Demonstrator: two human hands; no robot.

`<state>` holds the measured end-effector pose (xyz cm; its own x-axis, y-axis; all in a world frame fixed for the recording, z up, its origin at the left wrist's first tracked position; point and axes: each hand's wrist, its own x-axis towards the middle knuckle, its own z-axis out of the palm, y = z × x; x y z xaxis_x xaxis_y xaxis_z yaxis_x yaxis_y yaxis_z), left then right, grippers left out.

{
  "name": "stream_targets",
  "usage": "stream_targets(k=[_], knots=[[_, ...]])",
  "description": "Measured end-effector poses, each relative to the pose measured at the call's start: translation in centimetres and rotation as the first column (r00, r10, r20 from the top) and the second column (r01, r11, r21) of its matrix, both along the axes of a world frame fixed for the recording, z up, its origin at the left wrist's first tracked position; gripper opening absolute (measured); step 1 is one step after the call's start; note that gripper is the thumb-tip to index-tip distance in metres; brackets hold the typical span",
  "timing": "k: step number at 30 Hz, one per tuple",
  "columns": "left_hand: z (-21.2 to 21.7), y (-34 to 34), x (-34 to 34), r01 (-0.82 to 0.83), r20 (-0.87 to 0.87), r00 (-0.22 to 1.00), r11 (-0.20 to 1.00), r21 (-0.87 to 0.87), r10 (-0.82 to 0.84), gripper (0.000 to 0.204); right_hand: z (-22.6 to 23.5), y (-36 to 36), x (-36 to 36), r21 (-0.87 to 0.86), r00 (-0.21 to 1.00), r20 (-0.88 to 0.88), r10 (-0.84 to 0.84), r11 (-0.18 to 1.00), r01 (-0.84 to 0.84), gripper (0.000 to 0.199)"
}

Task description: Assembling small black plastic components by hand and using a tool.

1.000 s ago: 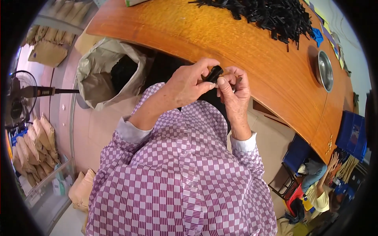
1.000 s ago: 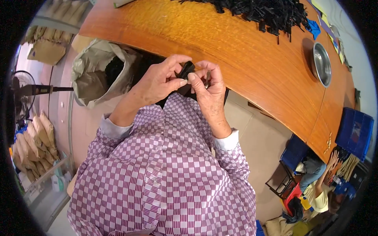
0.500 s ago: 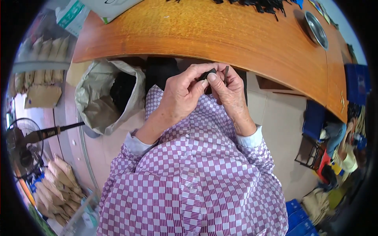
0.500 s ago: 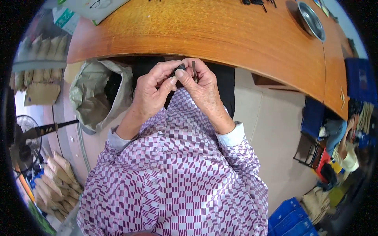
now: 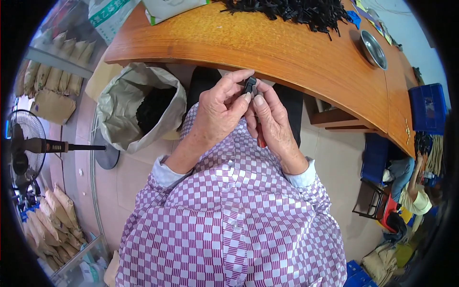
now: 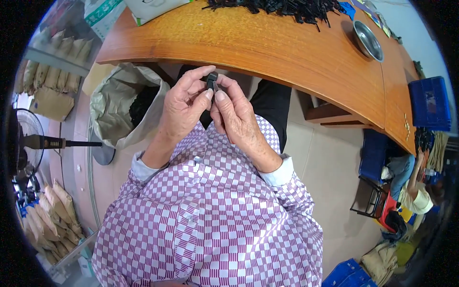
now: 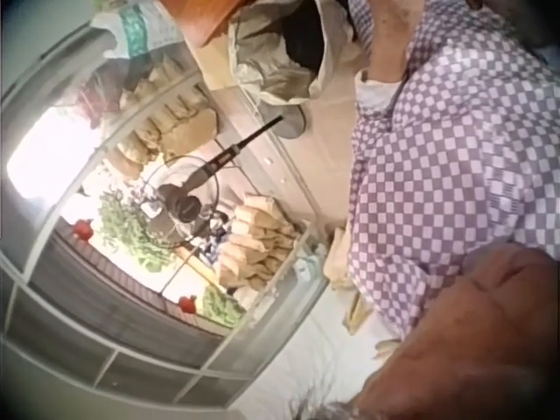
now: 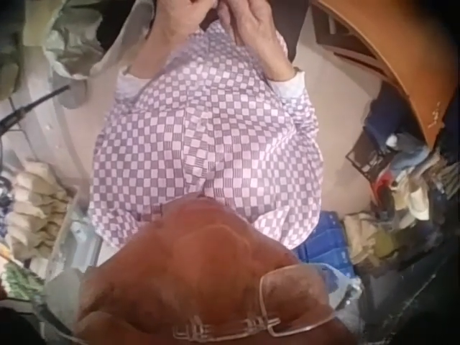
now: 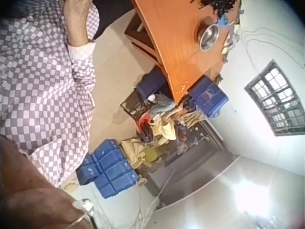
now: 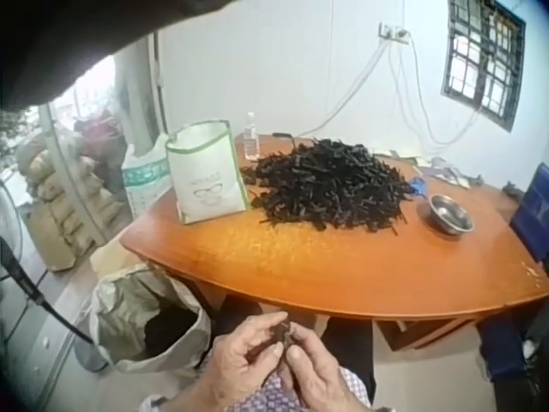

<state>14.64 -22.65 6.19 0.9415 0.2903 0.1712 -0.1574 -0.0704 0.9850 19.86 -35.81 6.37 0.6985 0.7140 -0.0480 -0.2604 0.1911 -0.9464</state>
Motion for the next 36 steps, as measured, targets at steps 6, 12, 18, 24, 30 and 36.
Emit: stream_targets(k=[6, 12, 18, 24, 30, 36], knots=[[1.0, 0.2, -0.8, 0.004, -0.018, 1.000, 0.992, 0.123, -0.002, 0.042, 0.4, 0.0, -0.6, 0.062, 0.998, -0.034, 0.047, 0.997, -0.045, 0.036], [0.7, 0.0, -0.3, -0.089, 0.052, 0.996, 0.947, 0.307, 0.076, 0.040, -0.5, 0.2, -0.2, 0.114, 0.993, -0.092, 0.070, 0.992, -0.059, 0.034], [0.0, 0.0, 0.1, -0.146, 0.109, 0.988, 0.923, 0.356, 0.114, 0.039, -0.7, 0.6, -0.1, 0.110, 0.988, -0.139, 0.066, 0.993, -0.050, 0.032], [-0.2, -0.4, -0.1, -0.163, 0.104, 0.985, 0.925, 0.344, 0.135, 0.038, -0.7, 0.6, -0.6, 0.080, 0.990, -0.137, 0.024, 0.997, -0.014, 0.030], [-0.7, -0.5, -0.1, -0.266, 0.230, 0.958, 0.822, 0.504, 0.169, 0.038, -0.7, 0.9, -0.3, 0.050, 0.983, -0.182, 0.035, 0.998, -0.026, 0.029], [-2.2, 0.1, -0.6, -0.278, 0.233, 0.959, 0.714, 0.642, 0.164, 0.033, -1.5, 0.8, -0.1, 0.073, 0.924, -0.362, 0.120, 0.992, -0.101, 0.029]])
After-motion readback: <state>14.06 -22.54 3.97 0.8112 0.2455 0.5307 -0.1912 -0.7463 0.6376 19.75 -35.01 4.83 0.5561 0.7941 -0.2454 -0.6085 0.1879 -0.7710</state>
